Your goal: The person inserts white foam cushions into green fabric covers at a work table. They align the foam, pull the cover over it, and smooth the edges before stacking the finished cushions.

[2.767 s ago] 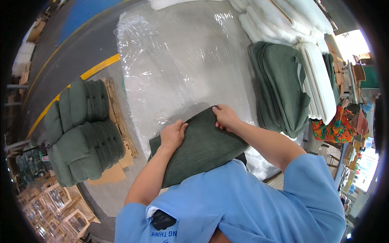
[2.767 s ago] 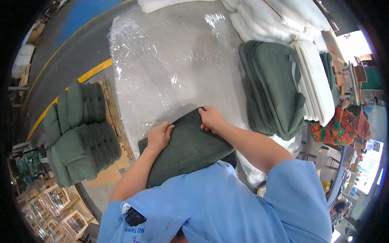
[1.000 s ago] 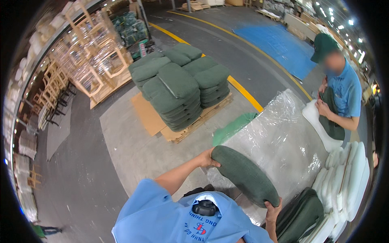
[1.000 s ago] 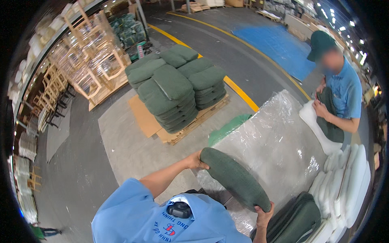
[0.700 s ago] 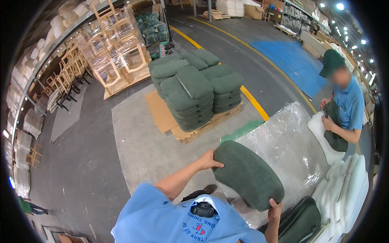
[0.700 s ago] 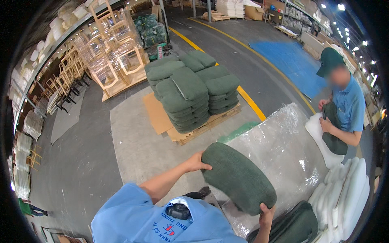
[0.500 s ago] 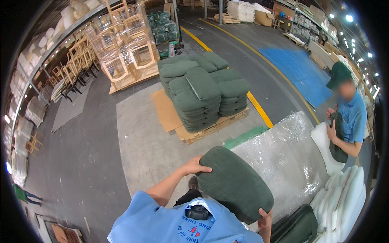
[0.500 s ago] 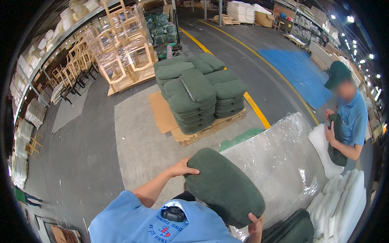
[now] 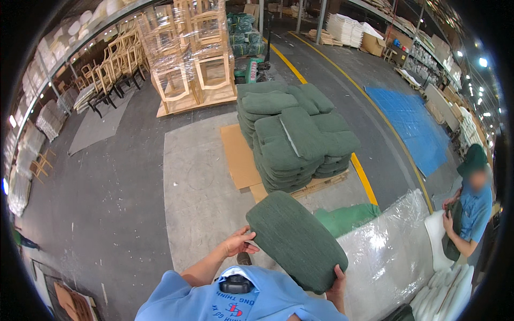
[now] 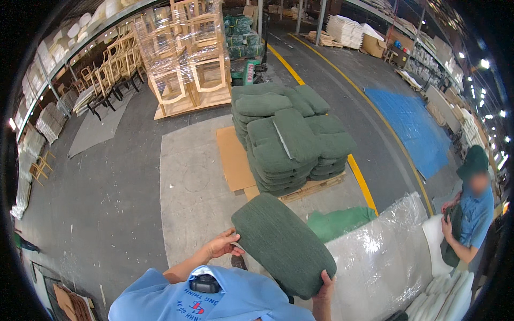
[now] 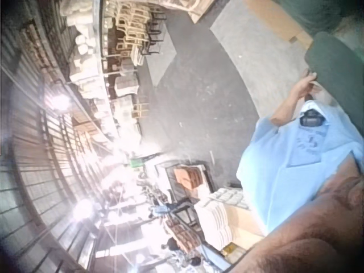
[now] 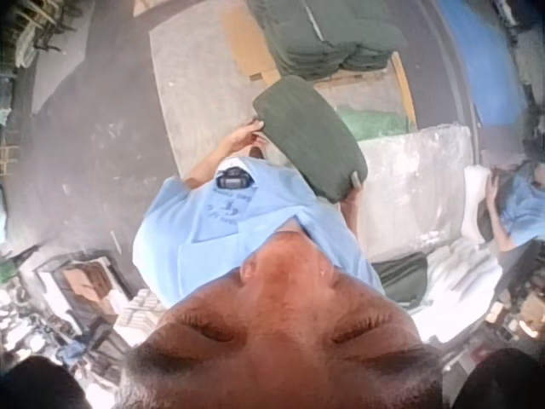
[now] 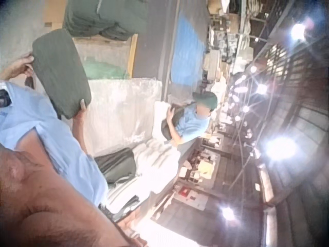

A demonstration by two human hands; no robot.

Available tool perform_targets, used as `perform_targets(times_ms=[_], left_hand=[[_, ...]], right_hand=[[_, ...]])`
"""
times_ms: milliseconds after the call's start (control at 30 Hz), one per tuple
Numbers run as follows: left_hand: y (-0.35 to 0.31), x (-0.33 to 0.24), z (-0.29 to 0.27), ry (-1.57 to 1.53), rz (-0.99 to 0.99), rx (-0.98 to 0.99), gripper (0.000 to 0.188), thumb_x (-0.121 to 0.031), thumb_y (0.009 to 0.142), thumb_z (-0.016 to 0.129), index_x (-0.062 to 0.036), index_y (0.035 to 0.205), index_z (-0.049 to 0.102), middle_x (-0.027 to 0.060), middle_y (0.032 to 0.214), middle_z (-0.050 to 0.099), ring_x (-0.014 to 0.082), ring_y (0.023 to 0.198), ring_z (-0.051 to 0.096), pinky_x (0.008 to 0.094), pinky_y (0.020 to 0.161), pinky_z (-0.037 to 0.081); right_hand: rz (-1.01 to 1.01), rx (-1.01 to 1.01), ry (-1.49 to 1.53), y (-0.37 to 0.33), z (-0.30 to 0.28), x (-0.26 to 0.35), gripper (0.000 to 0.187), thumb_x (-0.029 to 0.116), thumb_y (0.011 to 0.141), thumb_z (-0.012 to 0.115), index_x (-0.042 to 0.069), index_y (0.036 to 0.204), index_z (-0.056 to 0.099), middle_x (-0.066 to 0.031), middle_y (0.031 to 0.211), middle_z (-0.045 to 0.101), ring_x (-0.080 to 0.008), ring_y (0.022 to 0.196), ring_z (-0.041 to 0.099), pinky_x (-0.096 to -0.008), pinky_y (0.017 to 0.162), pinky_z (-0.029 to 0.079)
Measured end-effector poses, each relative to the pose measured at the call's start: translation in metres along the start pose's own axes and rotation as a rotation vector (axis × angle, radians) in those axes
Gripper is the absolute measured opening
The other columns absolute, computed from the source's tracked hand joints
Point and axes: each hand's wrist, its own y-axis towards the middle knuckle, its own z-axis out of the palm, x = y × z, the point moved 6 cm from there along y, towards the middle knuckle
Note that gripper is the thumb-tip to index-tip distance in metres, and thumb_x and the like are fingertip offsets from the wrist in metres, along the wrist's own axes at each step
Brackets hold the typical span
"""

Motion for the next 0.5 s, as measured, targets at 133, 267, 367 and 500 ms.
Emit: perform_targets(times_ms=[133,267,367,500], left_hand=[[-0.016,-0.066,-0.074,0.034,0.107,-0.011,0.069,-0.038,0.105,0.066,-0.0154,0.161,0.035,0.0176,0.139,0.066,0.0278,0.104,0.075,0.0395,0.093,0.058],[-0.026,-0.115,-0.129,0.141,0.165,-0.172,0.062,-0.033,0.105,0.065,-0.0142,0.159,0.040,0.0172,0.136,0.068,0.0256,0.094,0.075,0.0386,0.091,0.058],[-0.029,-0.132,-0.164,0.137,0.181,-0.305,0.060,-0.030,0.104,0.066,-0.0124,0.157,0.043,0.0170,0.133,0.070,0.0235,0.085,0.075,0.0384,0.088,0.059],[-0.033,-0.106,-0.214,-0.079,0.132,-0.452,0.062,-0.027,0.103,0.069,-0.0102,0.157,0.043,0.0169,0.130,0.071,0.0222,0.077,0.074,0.0383,0.082,0.060]], right_hand=[[-0.112,0.084,0.022,0.070,0.095,-0.018,0.064,0.032,0.098,0.072,0.005,0.151,0.050,-0.0135,0.145,0.060,-0.0343,0.131,0.059,-0.0534,0.110,0.049],[-0.174,0.050,0.080,0.156,0.189,-0.010,0.063,0.033,0.100,0.069,0.005,0.152,0.048,-0.0131,0.147,0.058,-0.0339,0.133,0.057,-0.0532,0.112,0.047],[-0.098,0.069,0.190,0.238,0.238,-0.014,0.066,0.038,0.100,0.070,0.005,0.153,0.047,-0.0132,0.148,0.057,-0.0346,0.134,0.056,-0.0534,0.112,0.046],[-0.034,0.136,0.290,0.340,0.311,-0.034,0.068,0.042,0.100,0.070,0.005,0.152,0.048,-0.0147,0.151,0.056,-0.0360,0.135,0.055,-0.0550,0.112,0.046]])
